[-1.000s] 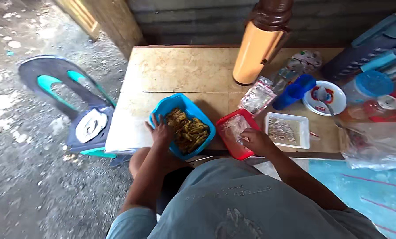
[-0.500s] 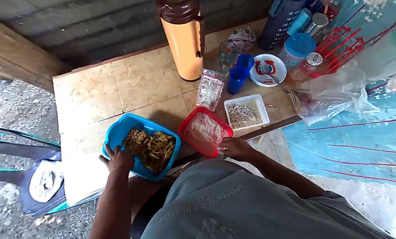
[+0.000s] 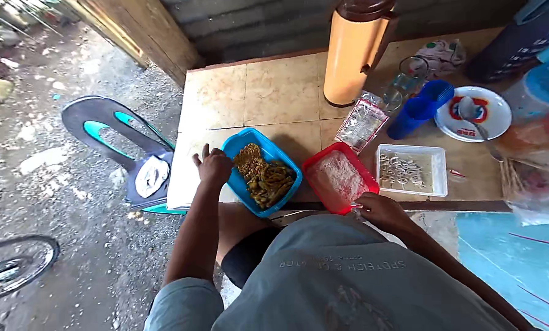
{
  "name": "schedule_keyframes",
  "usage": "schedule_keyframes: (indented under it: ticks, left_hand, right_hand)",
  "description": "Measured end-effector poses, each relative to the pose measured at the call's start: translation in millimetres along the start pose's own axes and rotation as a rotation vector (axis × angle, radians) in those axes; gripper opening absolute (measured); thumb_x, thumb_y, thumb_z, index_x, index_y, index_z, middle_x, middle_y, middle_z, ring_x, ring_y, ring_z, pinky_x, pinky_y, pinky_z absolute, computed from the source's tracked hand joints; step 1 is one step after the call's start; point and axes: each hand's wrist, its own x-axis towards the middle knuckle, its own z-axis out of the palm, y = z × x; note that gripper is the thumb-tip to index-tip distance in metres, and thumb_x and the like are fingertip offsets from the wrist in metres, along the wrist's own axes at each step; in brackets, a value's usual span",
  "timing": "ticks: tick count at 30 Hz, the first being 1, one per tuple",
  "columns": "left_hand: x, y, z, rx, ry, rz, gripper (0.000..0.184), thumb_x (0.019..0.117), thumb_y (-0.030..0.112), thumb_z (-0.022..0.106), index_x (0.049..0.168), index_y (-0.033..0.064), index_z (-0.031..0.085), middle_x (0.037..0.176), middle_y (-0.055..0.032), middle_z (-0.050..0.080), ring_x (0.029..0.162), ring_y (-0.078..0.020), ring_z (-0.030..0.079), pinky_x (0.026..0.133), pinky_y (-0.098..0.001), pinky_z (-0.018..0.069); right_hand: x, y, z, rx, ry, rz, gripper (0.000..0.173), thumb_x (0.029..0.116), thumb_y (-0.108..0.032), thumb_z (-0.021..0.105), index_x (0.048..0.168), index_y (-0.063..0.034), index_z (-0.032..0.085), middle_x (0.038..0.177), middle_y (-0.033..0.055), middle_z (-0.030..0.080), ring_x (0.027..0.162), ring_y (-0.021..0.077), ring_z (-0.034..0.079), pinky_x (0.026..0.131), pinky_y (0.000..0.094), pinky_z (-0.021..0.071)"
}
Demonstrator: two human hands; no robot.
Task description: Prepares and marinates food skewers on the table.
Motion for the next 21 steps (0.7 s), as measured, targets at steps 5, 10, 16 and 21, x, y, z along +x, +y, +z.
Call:
schedule_keyframes:
  ticks: [5, 10, 16, 21]
  left_hand:
    - [-20, 47, -10, -0.233, 0.004, 0.152, 0.022, 0.0987, 0.020, 0.068, 0.104, 0.0014, 0.077, 0.130, -0.0207, 0.065, 0.142, -0.0455, 0.040, 0.112, -0.0736, 0.0232]
    - [-44, 144, 26, -0.220, -0.096, 0.414, 0.018, 0.0976, 0.020, 0.069, 0.102, 0.0062, 0.080, 0.128, -0.0175, 0.068, 0.145, -0.0454, 0.037, 0.116, -0.0721, 0.0193]
    - [-59, 201, 85, 0.027, -0.333, 0.481, 0.048, 0.0953, 0.040, 0.070, 0.132, 0.0093, 0.068, 0.151, -0.0149, 0.052, 0.154, -0.0361, 0.026, 0.122, -0.0674, 0.0091]
    - [-62, 137, 65, -0.208, 0.042, 0.553, 0.043, 0.0920, 0.035, 0.076, 0.129, 0.0139, 0.071, 0.150, -0.0206, 0.051, 0.148, -0.0501, 0.029, 0.115, -0.0743, 0.0234]
  right_hand:
    - [-1, 1, -1, 0.029, 0.013, -0.011, 0.031, 0.1039, -0.025, 0.058, 0.120, -0.0029, 0.074, 0.118, 0.0191, 0.070, 0.104, 0.0360, 0.069, 0.092, 0.0602, 0.0524]
    - [-3, -5, -6, 0.002, -0.024, 0.009, 0.034, 0.1053, -0.027, 0.056, 0.124, -0.0050, 0.073, 0.122, 0.0180, 0.069, 0.107, 0.0351, 0.069, 0.095, 0.0588, 0.0516]
    - [-8, -2, -1, -0.024, -0.046, 0.008, 0.034, 0.1058, -0.028, 0.054, 0.126, -0.0075, 0.072, 0.123, 0.0168, 0.069, 0.113, 0.0348, 0.067, 0.098, 0.0598, 0.0503]
    - [-9, -5, -8, -0.159, -0.002, 0.092, 0.033, 0.1072, -0.020, 0.048, 0.123, -0.0078, 0.074, 0.120, 0.0167, 0.070, 0.115, 0.0363, 0.066, 0.095, 0.0610, 0.0509]
